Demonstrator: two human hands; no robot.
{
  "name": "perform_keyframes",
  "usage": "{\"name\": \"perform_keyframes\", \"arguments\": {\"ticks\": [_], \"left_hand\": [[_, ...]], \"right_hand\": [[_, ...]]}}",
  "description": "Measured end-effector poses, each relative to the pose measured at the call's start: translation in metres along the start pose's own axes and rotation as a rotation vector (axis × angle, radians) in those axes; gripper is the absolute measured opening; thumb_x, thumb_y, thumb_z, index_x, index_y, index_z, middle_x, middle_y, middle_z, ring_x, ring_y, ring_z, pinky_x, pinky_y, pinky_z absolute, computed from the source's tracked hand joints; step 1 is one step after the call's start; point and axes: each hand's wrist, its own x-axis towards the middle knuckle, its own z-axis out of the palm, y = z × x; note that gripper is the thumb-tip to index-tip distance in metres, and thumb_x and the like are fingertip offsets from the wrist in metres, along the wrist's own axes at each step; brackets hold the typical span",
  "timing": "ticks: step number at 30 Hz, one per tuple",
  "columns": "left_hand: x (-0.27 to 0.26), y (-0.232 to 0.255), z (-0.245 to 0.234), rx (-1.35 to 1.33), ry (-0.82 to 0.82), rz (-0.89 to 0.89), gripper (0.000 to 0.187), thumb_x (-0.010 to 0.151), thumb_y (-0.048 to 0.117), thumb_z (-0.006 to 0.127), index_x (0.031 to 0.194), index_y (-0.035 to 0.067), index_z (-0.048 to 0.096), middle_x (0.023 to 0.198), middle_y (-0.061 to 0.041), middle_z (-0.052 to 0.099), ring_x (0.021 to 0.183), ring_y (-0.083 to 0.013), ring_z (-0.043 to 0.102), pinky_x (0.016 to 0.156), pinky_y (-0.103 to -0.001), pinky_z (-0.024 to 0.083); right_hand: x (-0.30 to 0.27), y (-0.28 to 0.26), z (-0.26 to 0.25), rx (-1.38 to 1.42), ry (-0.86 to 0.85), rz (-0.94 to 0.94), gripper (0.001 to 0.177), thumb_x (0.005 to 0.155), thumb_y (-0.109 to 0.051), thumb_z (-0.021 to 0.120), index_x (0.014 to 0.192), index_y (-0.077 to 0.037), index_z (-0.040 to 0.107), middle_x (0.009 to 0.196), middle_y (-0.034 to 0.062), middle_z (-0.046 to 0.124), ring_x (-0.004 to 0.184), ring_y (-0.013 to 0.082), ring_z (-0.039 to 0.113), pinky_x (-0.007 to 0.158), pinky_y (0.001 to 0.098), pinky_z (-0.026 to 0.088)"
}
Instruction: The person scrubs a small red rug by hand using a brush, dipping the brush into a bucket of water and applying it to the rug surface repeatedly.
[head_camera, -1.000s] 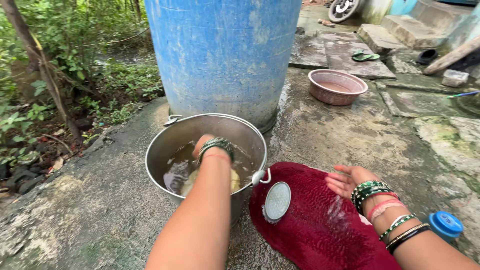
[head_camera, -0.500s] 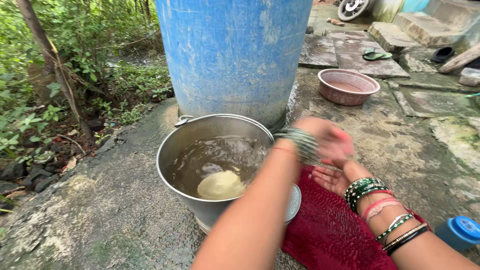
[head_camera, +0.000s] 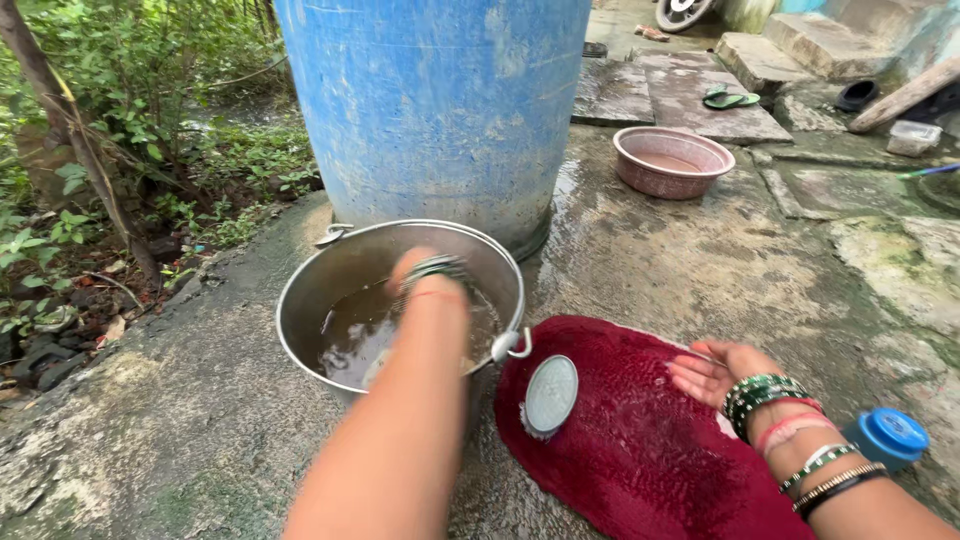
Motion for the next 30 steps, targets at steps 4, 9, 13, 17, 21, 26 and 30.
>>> {"name": "perform_keyframes", "arguments": {"ticks": [4, 9, 13, 17, 21, 26, 30], "left_hand": [[-0.013, -0.052, 0.001, -1.053, -0.168, -0.237, 0.033, 0.100, 0.026, 0.054, 0.119, 0.002, 0.066, 0.111, -0.015, 0.075, 0.101, -0.0270, 0.071, 0.077, -0.038, 0.058], [-0.046, -0.016, -0.029, -2.002, -0.600, -0.025, 0.040, 0.101, 0.024, 0.049, 0.122, -0.008, 0.057, 0.104, -0.021, 0.072, 0.096, -0.0315, 0.069, 0.072, -0.036, 0.057], [-0.104, 0.091, -0.009, -1.493, -1.070, 0.566, 0.023, 0.096, 0.004, 0.060, 0.110, -0.015, 0.060, 0.099, -0.029, 0.071, 0.086, -0.0360, 0.075, 0.081, -0.045, 0.066], [-0.179, 0.192, 0.102, -0.844, -1.134, 0.662, 0.026, 0.094, 0.017, 0.057, 0.106, -0.001, 0.072, 0.109, -0.025, 0.073, 0.099, -0.0395, 0.073, 0.089, -0.050, 0.061], [-0.206, 0.194, 0.184, -0.276, -0.112, 1.071, 0.036, 0.093, 0.034, 0.056, 0.106, 0.010, 0.078, 0.121, -0.019, 0.073, 0.115, -0.0403, 0.069, 0.103, -0.050, 0.053], [-0.225, 0.110, 0.181, 0.110, -0.335, 0.521, 0.056, 0.088, 0.035, 0.067, 0.139, 0.016, 0.058, 0.157, -0.019, 0.040, 0.146, -0.0420, 0.037, 0.117, -0.058, 0.034], [-0.225, 0.051, 0.204, 0.314, 0.022, 0.832, 0.072, 0.089, 0.040, 0.066, 0.149, 0.008, 0.044, 0.163, -0.027, 0.022, 0.153, -0.0457, 0.015, 0.117, -0.062, 0.014]], "right_hand": [[0.005, -0.005, -0.008, -0.055, -0.064, -0.011, 0.037, 0.107, -0.021, 0.042, 0.136, 0.000, 0.048, 0.139, 0.0300, 0.057, 0.126, 0.0429, 0.060, 0.102, 0.0535, 0.053], [0.009, 0.001, -0.013, -0.115, -0.080, -0.014, 0.036, 0.105, -0.021, 0.044, 0.132, 0.000, 0.051, 0.135, 0.0279, 0.060, 0.123, 0.0423, 0.062, 0.101, 0.0533, 0.053], [0.019, 0.012, -0.017, -0.101, -0.093, -0.008, 0.035, 0.104, -0.020, 0.044, 0.132, 0.001, 0.050, 0.133, 0.0286, 0.061, 0.120, 0.0424, 0.063, 0.099, 0.0523, 0.054], [0.046, 0.026, -0.036, 0.066, -0.163, -0.023, 0.034, 0.101, -0.012, 0.040, 0.130, 0.002, 0.052, 0.130, 0.0266, 0.063, 0.113, 0.0425, 0.066, 0.096, 0.0547, 0.056], [0.093, 0.042, -0.084, 0.067, -0.138, -0.079, 0.024, 0.104, -0.004, 0.051, 0.127, 0.002, 0.053, 0.120, 0.0216, 0.063, 0.109, 0.0376, 0.064, 0.094, 0.0519, 0.059], [0.140, 0.089, -0.143, -0.342, 0.122, -0.105, 0.036, 0.102, -0.016, 0.058, 0.132, 0.004, 0.064, 0.114, 0.0206, 0.073, 0.117, 0.0430, 0.067, 0.095, 0.0534, 0.055], [0.113, 0.138, -0.159, -1.349, 0.287, -0.452, 0.049, 0.099, -0.033, 0.061, 0.143, -0.011, 0.060, 0.141, 0.0205, 0.063, 0.133, 0.0382, 0.061, 0.117, 0.0477, 0.047]]}}
